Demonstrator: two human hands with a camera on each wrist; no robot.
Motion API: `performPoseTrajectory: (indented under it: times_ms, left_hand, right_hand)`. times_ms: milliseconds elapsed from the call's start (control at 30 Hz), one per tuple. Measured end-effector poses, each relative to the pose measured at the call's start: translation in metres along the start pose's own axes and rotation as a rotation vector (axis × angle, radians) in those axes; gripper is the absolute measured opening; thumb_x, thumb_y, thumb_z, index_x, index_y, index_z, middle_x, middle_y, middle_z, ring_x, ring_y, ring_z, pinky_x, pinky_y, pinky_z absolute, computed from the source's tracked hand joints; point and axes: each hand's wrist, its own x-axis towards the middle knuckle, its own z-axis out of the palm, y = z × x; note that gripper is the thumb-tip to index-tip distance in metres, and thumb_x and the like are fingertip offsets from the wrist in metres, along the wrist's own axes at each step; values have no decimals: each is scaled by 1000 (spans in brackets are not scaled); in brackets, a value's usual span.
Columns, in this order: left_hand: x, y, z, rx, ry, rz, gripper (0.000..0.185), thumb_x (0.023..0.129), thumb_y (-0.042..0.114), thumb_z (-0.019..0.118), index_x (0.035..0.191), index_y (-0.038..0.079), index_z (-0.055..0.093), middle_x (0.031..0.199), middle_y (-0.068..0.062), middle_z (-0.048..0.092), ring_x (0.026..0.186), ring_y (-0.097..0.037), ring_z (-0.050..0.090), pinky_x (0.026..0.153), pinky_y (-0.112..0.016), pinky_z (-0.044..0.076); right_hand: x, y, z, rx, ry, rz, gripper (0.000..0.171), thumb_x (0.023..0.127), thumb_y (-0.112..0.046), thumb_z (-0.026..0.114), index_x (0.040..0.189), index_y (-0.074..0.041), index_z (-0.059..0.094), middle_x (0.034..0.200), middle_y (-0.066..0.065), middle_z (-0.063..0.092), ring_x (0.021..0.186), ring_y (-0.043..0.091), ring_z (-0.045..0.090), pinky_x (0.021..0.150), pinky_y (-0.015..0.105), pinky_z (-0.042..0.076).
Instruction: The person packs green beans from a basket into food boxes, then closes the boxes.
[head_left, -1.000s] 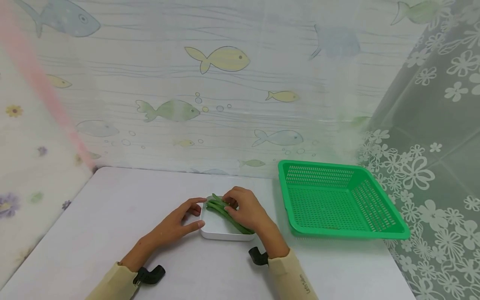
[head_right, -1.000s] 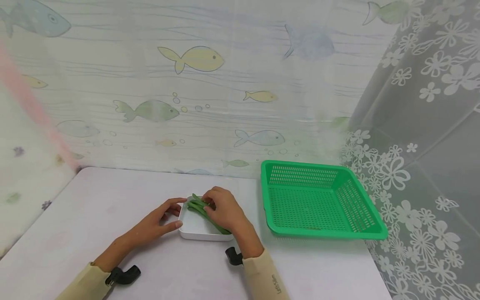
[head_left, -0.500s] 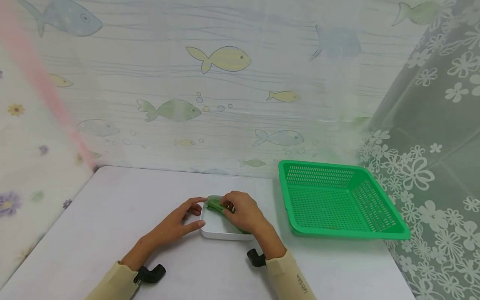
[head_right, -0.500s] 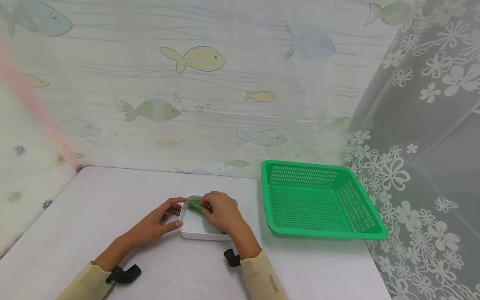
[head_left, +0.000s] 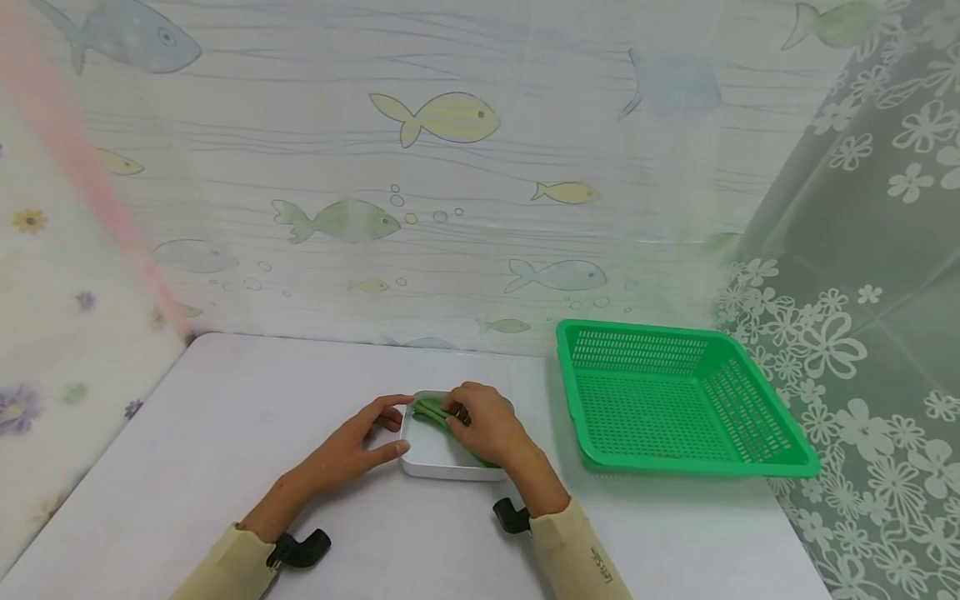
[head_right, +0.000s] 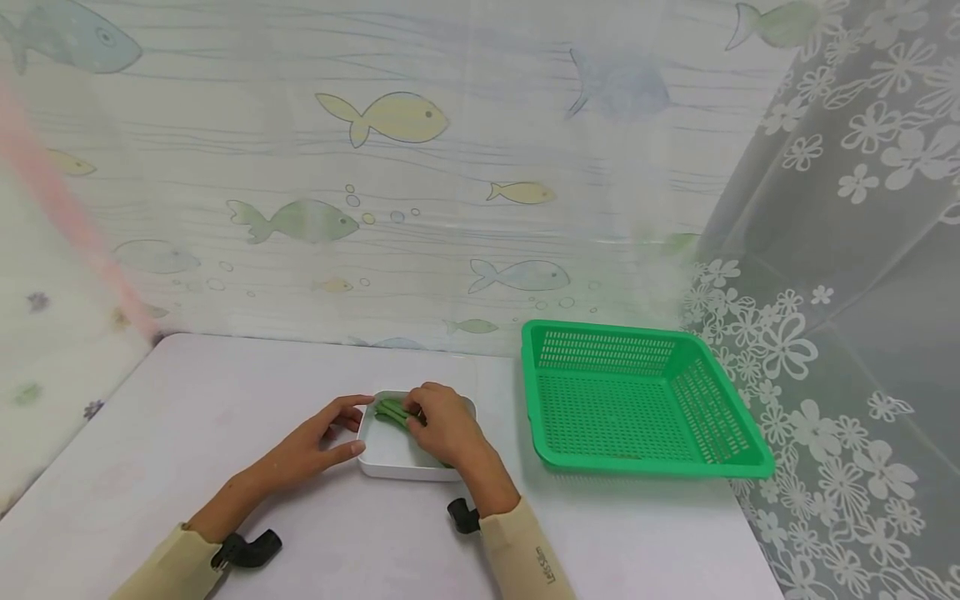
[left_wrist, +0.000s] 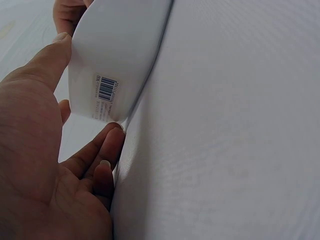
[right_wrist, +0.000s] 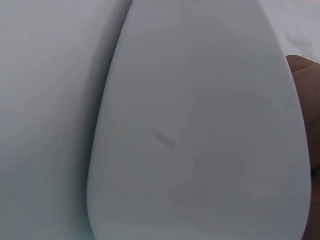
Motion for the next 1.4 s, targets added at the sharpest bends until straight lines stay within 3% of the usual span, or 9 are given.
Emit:
performPoseTrajectory:
  times_ms: [700, 1100, 1400]
  left_hand:
    - [-3, 6, 0, 12, 6, -5, 68, 100, 44, 75, 159, 36, 41, 130, 6, 60, 123, -15, 62, 105, -47, 47]
    - [-4, 6, -2, 1, 8, -10, 68, 100, 43, 76, 158, 36, 42, 130, 6, 61, 122, -16, 62, 104, -47, 47]
    - [-4, 4, -2, -2, 1, -13, 69, 100, 45, 75, 159, 37, 41, 131, 5, 60, 123, -15, 61, 105, -46, 47]
  right_hand:
    - [-6, -1, -6, -19, -11, -11, 17, 97, -7, 76, 114, -7, 77, 105, 4, 70, 91, 15, 69, 82, 30, 58]
    - [-12, -13, -22, -10, 56, -68, 18, 96, -7, 76, 114, -6, 76, 107, 4, 70, 97, 20, 70, 88, 35, 59]
    - [-24, -19, -43, 27, 130, -114, 16, 95, -6, 76, 111, -10, 75, 105, 4, 72, 93, 24, 70, 83, 36, 58]
